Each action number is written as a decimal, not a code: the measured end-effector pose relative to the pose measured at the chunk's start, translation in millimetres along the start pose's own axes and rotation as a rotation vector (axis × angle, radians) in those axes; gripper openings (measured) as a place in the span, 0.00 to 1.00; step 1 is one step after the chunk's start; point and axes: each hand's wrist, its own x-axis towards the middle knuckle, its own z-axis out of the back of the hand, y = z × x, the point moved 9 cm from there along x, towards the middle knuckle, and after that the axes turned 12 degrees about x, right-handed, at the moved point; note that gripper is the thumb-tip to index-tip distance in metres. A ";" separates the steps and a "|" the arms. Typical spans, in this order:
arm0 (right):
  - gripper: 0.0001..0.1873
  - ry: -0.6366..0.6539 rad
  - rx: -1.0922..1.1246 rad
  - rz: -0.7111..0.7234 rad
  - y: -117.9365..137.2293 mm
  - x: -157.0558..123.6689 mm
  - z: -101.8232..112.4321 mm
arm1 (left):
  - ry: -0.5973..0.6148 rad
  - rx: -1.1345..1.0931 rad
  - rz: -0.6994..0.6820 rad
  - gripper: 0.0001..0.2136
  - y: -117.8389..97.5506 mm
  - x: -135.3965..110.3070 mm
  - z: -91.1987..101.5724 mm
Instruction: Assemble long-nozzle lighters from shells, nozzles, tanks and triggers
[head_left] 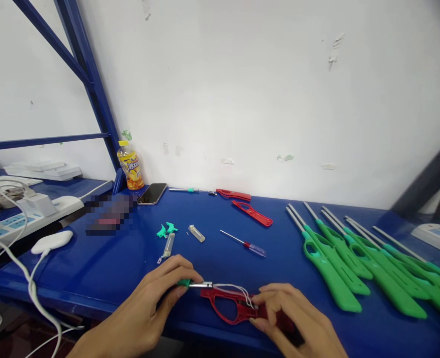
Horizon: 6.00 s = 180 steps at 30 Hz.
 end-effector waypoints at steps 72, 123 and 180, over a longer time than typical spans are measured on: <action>0.04 -0.040 -0.033 0.035 3.1 -3.9 7.6 | -0.101 0.077 -0.009 0.12 -1.8 7.8 -1.3; 0.10 0.008 -0.002 0.126 9.0 3.4 -6.1 | -0.197 0.423 0.129 0.16 28.9 24.5 35.6; 0.12 0.021 -0.006 0.084 5.3 1.4 -6.4 | -0.210 0.082 -0.132 0.13 -33.1 31.7 11.5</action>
